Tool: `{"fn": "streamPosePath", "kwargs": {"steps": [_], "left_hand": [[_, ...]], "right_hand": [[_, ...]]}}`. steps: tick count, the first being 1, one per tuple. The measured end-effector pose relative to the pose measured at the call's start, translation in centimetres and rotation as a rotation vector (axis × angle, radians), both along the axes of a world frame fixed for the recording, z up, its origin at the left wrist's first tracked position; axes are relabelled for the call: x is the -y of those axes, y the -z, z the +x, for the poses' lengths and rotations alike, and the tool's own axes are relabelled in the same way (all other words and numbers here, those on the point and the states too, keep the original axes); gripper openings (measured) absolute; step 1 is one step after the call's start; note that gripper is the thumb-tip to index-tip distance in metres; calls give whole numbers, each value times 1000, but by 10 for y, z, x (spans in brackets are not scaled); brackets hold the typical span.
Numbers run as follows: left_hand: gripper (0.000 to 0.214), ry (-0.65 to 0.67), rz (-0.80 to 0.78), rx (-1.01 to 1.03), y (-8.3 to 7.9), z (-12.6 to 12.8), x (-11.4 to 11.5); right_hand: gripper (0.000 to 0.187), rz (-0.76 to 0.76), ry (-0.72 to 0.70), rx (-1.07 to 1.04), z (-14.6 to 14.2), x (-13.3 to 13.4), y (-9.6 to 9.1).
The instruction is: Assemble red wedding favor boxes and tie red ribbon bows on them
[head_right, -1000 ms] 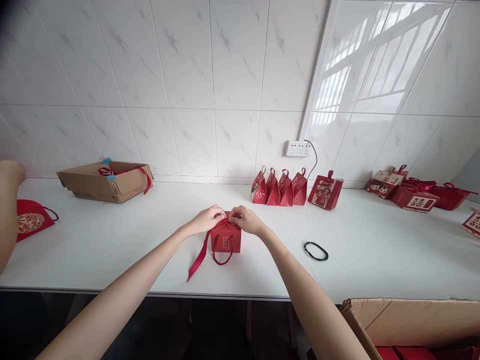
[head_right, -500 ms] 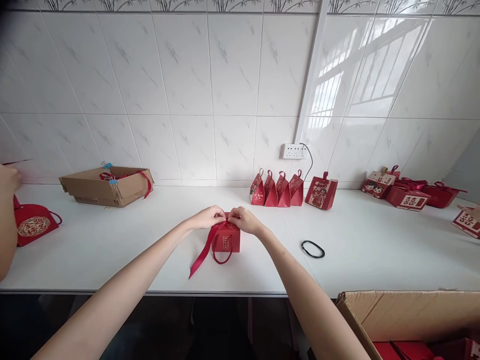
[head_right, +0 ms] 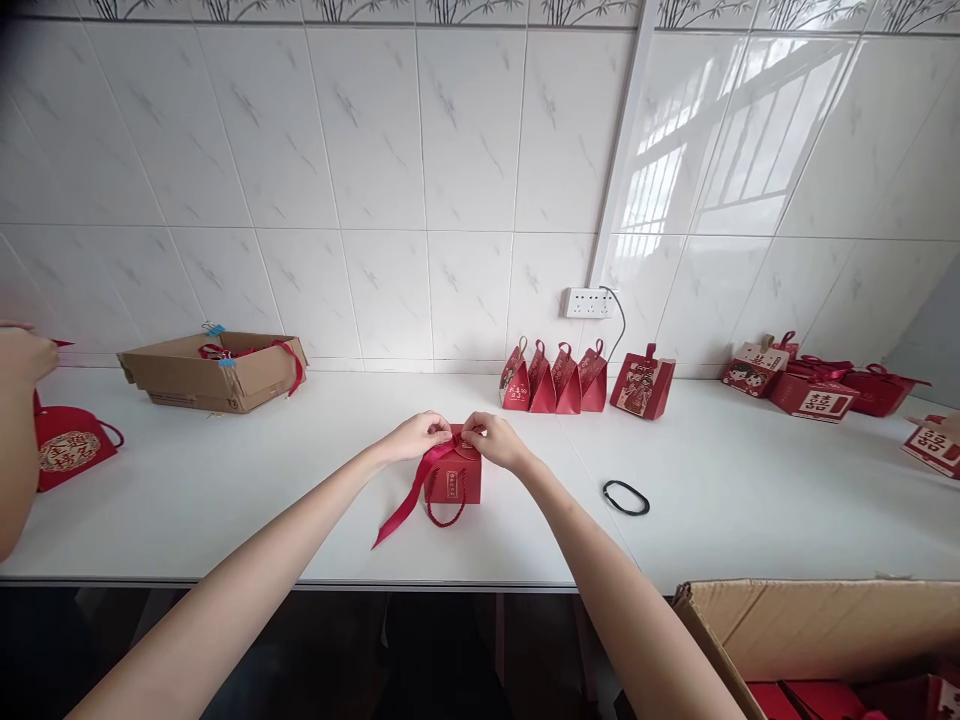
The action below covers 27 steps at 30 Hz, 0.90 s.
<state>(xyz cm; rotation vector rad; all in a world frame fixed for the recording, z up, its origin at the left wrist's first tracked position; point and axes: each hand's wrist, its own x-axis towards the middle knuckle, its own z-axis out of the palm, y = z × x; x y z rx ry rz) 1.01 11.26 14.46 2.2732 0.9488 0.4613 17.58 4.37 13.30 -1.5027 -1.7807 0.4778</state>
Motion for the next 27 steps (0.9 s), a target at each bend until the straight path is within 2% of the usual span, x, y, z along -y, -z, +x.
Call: {"fn": "streamPosePath", "kwargs": {"steps": [6,13,19,27], "left_hand": [[19,26,-61,19,-2,-2,3],[19,-28,-18,-8,3,0,1],[19,-35,1,-60,0,0,4],[14,-37,148,-161,-4,2,10]], "right_hand": [[6,43,34,85,-5,-1,1],[10,96,73,165,-4,3,8],[9,106,34,186,-4,2,7],[12,86,79,153,-6,4,2]]}}
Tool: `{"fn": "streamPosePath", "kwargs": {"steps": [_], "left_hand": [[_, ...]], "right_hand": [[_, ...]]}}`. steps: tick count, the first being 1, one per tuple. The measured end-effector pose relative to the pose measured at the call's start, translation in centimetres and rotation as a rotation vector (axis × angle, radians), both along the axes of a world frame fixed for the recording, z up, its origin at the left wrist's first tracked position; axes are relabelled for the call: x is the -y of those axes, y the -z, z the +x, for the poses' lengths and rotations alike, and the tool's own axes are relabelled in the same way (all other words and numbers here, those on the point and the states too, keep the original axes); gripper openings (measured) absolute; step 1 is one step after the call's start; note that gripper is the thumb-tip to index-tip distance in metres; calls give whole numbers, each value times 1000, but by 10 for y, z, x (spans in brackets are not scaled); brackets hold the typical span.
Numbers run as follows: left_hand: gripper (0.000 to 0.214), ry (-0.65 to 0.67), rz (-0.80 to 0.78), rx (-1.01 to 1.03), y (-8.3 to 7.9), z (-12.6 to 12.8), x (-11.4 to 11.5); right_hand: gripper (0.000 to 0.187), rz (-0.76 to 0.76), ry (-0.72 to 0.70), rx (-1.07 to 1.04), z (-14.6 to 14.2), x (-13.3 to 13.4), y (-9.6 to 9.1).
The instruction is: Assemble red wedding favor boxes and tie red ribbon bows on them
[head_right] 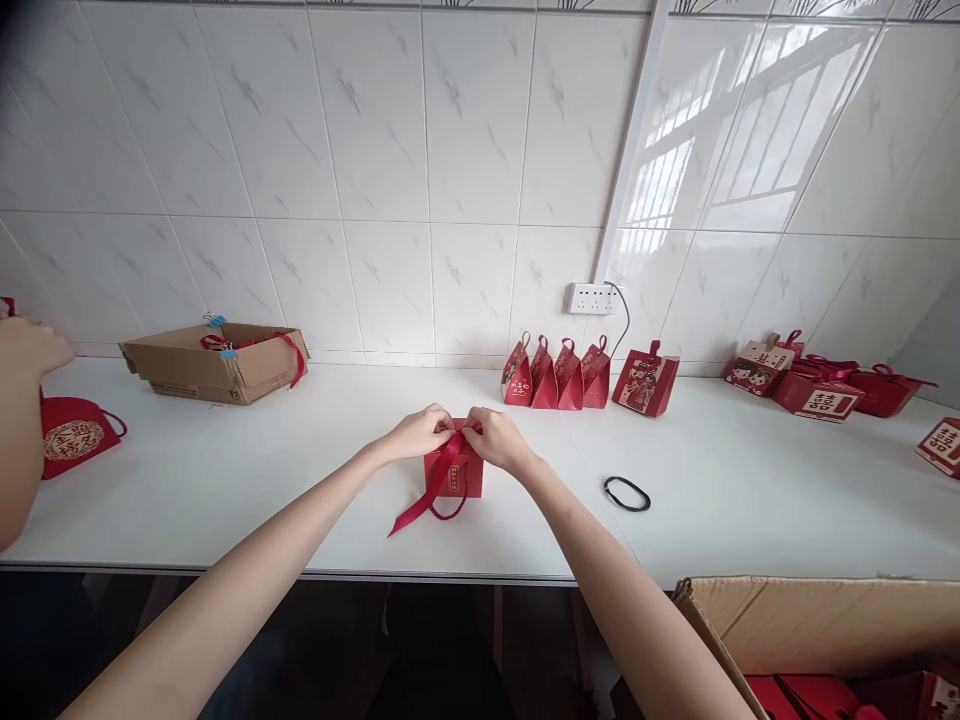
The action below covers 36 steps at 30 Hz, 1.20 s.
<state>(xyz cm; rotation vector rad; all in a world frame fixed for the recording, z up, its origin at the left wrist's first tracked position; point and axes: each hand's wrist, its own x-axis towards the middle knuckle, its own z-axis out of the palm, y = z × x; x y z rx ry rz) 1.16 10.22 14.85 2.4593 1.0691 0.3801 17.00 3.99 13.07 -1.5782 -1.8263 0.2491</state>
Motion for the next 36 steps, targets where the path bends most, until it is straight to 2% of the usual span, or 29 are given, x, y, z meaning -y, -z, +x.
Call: {"fn": "streamPosePath", "kwargs": {"steps": [5,10,17,19,28,36], "left_hand": [[15,-17,110,-86,1,10,5],[21,-121,179,-87,6,17,9],[25,-261,119,13,7,20,8],[25,-279,90,43,7,20,5],[17,-229,-31,162,14,8,-3],[16,-201,19,165,14,9,-2]], "right_hand": [[11,-2,-12,-88,2,3,5],[10,20,-21,-123,2,6,10],[13,7,-40,-107,0,2,9],[9,2,-26,-97,0,0,8],[8,16,46,-77,-1,3,12],[17,-21,72,27,-9,-5,3]]}}
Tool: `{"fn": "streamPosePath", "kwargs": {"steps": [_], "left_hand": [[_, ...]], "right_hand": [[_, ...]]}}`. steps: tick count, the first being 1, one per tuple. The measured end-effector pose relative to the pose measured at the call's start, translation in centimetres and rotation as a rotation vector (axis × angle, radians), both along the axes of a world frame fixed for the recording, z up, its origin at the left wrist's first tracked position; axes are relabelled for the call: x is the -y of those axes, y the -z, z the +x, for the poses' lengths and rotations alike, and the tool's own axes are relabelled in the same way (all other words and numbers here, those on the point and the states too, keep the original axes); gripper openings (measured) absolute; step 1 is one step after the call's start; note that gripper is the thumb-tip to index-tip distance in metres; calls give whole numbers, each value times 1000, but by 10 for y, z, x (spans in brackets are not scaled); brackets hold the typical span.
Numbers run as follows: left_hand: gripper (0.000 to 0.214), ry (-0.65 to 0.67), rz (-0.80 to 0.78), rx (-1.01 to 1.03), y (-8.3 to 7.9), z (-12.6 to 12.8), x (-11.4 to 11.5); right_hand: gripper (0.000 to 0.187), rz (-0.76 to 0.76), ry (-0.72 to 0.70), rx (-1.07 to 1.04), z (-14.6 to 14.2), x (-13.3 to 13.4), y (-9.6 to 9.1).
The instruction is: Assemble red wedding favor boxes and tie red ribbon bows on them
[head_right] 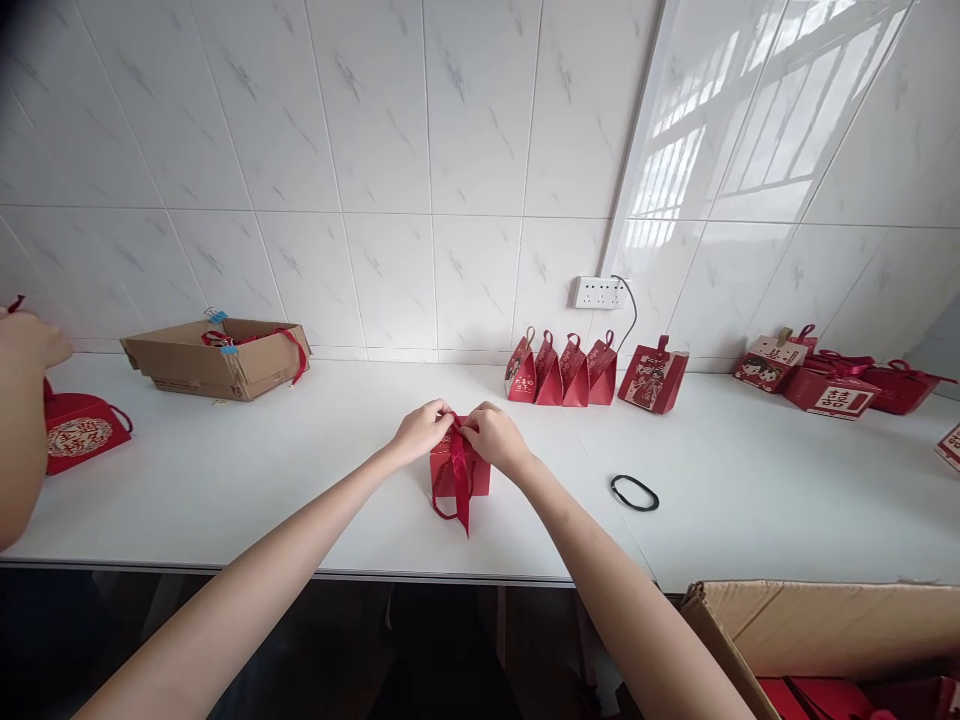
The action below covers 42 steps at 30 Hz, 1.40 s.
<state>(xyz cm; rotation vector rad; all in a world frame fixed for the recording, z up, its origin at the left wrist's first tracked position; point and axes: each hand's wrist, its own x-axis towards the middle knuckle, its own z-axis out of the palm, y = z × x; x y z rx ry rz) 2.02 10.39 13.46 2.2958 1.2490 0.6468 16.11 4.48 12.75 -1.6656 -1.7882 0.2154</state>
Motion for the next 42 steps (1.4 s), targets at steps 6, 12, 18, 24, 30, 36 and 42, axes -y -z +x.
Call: {"fn": "streamPosePath", "kwargs": {"steps": [6,12,18,24,30,36,42], "left_hand": [[23,22,98,-16,5,-1,2],[16,115,161,-57,4,-2,5],[11,102,198,-64,4,-1,4],[15,34,192,-40,7,-2,4],[13,-6,187,-18,9,-1,5],[14,1,192,-21,10,-2,4],[21,24,191,-7,11,-3,4]], "right_hand": [[19,16,-11,47,6,5,-1],[12,41,-24,57,10,9,3],[15,45,-47,78,5,6,-1],[17,88,-53,22,10,6,6],[12,91,-58,-57,13,11,11],[13,25,-54,-41,7,5,-2],[16,26,-24,-138,9,8,-4]]}}
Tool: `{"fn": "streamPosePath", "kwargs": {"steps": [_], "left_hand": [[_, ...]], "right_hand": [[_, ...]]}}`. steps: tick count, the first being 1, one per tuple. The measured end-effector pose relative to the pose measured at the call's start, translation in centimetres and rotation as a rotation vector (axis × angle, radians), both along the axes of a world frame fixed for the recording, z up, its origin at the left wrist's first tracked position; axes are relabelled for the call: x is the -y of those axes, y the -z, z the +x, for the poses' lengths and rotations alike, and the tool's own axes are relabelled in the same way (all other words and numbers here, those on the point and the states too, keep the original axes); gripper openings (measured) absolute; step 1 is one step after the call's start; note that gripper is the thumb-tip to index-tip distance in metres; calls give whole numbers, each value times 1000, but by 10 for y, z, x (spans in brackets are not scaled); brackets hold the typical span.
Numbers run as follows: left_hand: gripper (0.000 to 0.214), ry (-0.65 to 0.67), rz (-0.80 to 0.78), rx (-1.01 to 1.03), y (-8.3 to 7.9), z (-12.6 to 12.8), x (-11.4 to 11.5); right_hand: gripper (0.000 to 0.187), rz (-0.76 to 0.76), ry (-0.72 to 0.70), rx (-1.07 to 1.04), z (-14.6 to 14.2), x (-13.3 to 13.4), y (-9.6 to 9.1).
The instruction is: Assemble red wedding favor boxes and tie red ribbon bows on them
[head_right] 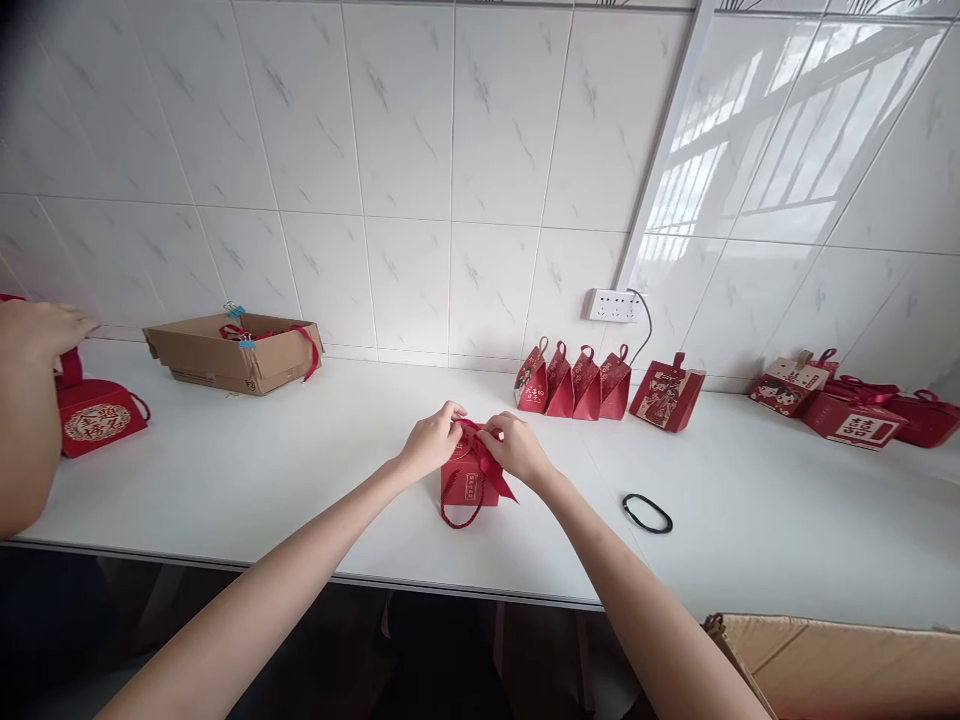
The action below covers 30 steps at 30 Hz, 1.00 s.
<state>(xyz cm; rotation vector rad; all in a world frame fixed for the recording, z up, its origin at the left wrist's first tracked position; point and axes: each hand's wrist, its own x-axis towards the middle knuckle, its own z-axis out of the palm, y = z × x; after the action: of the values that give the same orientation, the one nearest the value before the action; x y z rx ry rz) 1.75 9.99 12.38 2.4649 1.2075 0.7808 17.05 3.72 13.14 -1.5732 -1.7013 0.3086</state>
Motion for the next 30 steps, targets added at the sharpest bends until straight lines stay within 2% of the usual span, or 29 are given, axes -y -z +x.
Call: {"fn": "streamPosePath", "kwargs": {"steps": [8,13,18,21,24,30], "left_hand": [[22,-8,-1,-16,-2,1,3],[18,4,-24,-20,-4,1,2],[4,20,-83,43,-7,2,3],[30,24,-160,122,-8,4,2],[44,17,-289,245,-9,4,-4],[29,114,-568,555,-12,-4,-16]], "right_hand": [[31,-27,33,-228,6,4,12],[21,5,20,-238,4,6,14],[18,18,1,-245,2,7,11],[18,15,2,-256,3,6,11],[16,14,4,-254,5,6,12],[17,29,-4,-245,6,6,16]]}}
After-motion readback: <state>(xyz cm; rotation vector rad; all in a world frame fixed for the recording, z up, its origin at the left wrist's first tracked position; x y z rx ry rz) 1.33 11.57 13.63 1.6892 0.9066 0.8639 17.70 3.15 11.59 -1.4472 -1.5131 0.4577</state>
